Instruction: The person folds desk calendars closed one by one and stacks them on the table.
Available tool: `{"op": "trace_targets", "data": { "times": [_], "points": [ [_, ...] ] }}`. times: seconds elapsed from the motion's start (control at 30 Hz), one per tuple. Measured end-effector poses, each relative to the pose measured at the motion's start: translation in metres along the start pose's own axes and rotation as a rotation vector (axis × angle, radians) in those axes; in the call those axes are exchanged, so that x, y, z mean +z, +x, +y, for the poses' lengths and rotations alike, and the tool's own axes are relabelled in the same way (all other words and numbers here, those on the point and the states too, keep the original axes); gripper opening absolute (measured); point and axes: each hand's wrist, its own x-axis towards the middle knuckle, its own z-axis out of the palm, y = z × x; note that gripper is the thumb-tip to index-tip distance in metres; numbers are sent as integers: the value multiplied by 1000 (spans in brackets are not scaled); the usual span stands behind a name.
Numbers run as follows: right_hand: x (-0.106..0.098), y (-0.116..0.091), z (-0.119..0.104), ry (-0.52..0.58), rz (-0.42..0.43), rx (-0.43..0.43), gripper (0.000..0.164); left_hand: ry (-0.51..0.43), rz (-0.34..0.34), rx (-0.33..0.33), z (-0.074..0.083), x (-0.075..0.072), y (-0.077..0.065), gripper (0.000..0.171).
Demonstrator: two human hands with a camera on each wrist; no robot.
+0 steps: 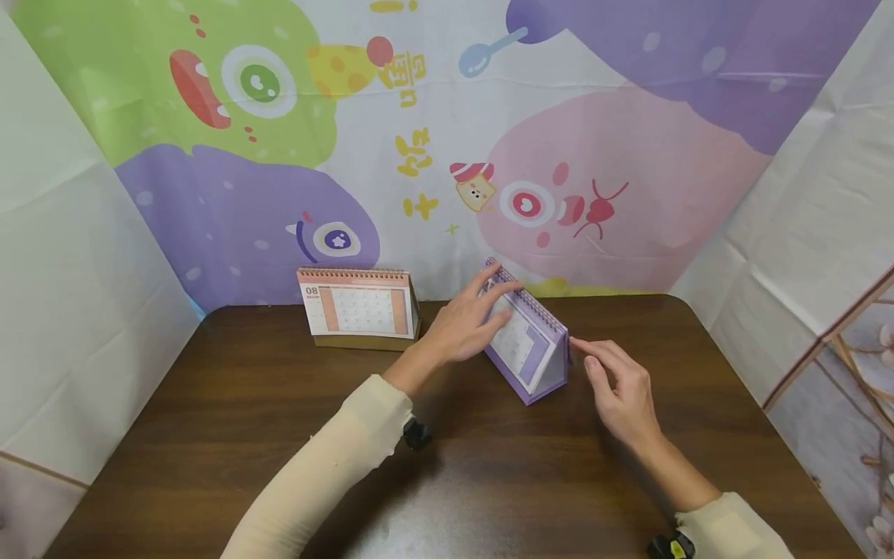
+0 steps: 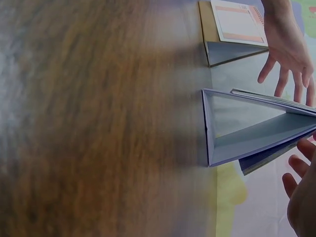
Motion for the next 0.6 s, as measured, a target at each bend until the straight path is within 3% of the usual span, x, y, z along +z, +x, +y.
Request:
{"op": "trace_targets", "data": {
  "times": [0.2, 0.6],
  "points": [
    [1, 1, -1, -19, 11, 24, 31, 8, -1, -3, 0, -2, -2, 53],
    [3, 3, -1, -57, 129, 42, 27, 19, 6, 17, 0, -1, 1, 53]
  ]
}}
